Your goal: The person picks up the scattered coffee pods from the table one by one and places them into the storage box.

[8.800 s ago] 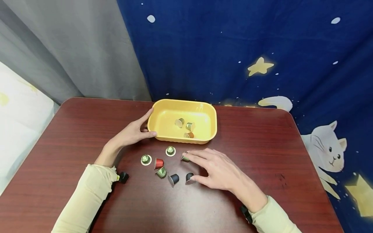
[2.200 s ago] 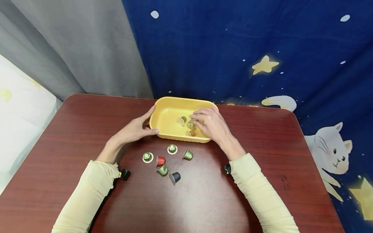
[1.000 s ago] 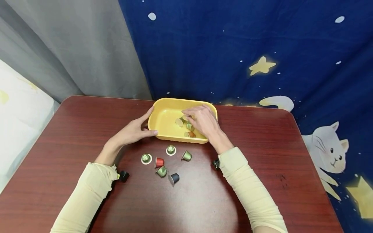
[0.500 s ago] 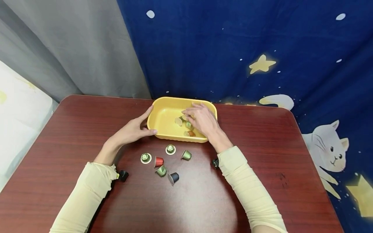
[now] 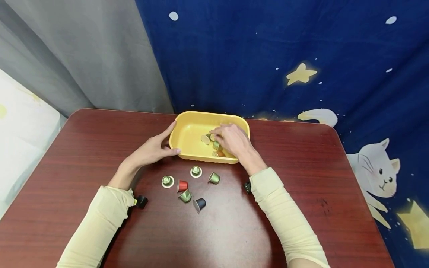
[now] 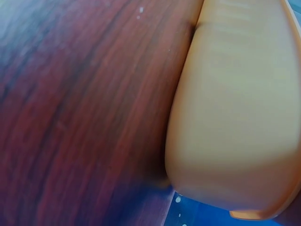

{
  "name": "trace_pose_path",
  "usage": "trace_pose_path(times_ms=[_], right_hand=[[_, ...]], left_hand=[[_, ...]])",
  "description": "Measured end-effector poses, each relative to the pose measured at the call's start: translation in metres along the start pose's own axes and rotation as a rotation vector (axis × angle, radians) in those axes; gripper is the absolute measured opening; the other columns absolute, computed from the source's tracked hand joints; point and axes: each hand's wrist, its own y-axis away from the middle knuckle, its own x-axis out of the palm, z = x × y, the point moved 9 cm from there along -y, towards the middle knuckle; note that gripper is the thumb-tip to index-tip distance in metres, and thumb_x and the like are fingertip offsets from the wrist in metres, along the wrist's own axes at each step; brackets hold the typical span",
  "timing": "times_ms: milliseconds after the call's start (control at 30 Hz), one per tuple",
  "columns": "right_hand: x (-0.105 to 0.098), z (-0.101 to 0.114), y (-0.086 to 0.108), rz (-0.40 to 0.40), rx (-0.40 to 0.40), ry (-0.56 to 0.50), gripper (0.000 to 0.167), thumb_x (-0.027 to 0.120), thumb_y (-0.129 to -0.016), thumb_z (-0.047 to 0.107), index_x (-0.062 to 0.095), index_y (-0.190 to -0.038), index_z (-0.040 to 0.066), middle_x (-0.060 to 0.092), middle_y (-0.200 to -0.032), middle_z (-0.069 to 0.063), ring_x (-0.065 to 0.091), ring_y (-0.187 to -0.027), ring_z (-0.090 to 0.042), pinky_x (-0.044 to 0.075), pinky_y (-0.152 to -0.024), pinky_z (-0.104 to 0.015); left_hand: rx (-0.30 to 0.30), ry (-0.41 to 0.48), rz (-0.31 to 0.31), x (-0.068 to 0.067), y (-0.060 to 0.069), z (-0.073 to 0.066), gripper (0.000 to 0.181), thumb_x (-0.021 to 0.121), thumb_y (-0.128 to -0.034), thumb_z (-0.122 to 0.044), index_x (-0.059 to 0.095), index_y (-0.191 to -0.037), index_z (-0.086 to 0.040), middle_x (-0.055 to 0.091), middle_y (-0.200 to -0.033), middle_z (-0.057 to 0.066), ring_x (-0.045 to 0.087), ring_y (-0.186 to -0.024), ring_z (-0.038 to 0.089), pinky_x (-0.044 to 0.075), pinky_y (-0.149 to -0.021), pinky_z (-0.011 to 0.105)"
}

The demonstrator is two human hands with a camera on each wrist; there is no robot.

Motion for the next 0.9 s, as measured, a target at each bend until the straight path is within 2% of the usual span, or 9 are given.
trace_pose_path(times_ms=[233, 367, 467, 700, 900], right_hand=[[0.001, -0.002, -0.001, 0.027, 0.030, 0.020, 0.023, 0.071, -0.093, 0.021, 0.077, -0.115, 0.018, 0.073, -0.114, -0.003, 0.064, -0.116, -0.024, 0.050, -0.094, -0.042], [0.003, -0.004, 0.000, 0.048, 0.058, 0.026, 0.026, 0.071, -0.093, 0.022, 0.076, -0.119, 0.019, 0.073, -0.114, -0.005, 0.069, -0.093, -0.022, 0.053, -0.082, -0.041], [0.005, -0.006, 0.000, 0.063, 0.084, 0.019, 0.030, 0.072, -0.093, 0.024, 0.074, -0.122, 0.019, 0.073, -0.114, -0.004, 0.065, -0.079, -0.019, 0.052, -0.078, -0.040], [0.005, -0.008, 0.001, 0.061, 0.127, -0.022, 0.037, 0.071, -0.093, 0.028, 0.069, -0.129, 0.017, 0.068, -0.125, -0.004, 0.064, -0.085, -0.018, 0.053, -0.085, -0.039], [-0.005, -0.005, 0.002, -0.017, 0.105, -0.012, 0.036, 0.067, -0.095, 0.029, 0.068, -0.129, 0.019, 0.068, -0.125, -0.001, 0.068, -0.101, -0.019, 0.053, -0.087, -0.039]], left_hand=[[-0.009, -0.005, -0.003, -0.001, -0.001, 0.002, 0.103, 0.078, -0.0845, -0.043, 0.008, -0.159, -0.038, 0.061, -0.134, 0.011, 0.065, -0.113, 0.017, 0.051, -0.088, 0.031], [-0.007, -0.013, 0.003, 0.000, -0.001, 0.003, 0.102, 0.078, -0.0853, -0.042, 0.007, -0.159, -0.038, 0.062, -0.133, 0.011, 0.065, -0.112, 0.017, 0.051, -0.090, 0.035], [-0.010, -0.014, 0.000, 0.000, -0.001, 0.003, 0.102, 0.078, -0.0852, -0.042, 0.007, -0.159, -0.038, 0.062, -0.133, 0.011, 0.065, -0.113, 0.017, 0.050, -0.091, 0.037], [-0.013, -0.009, 0.002, 0.001, -0.001, 0.003, 0.103, 0.078, -0.0846, -0.043, 0.007, -0.159, -0.038, 0.062, -0.133, 0.010, 0.065, -0.112, 0.016, 0.051, -0.090, 0.035], [-0.019, -0.012, 0.001, 0.000, -0.001, 0.005, 0.103, 0.078, -0.0835, -0.047, 0.008, -0.158, -0.039, 0.059, -0.138, 0.009, 0.063, -0.114, 0.013, 0.050, -0.093, 0.036]])
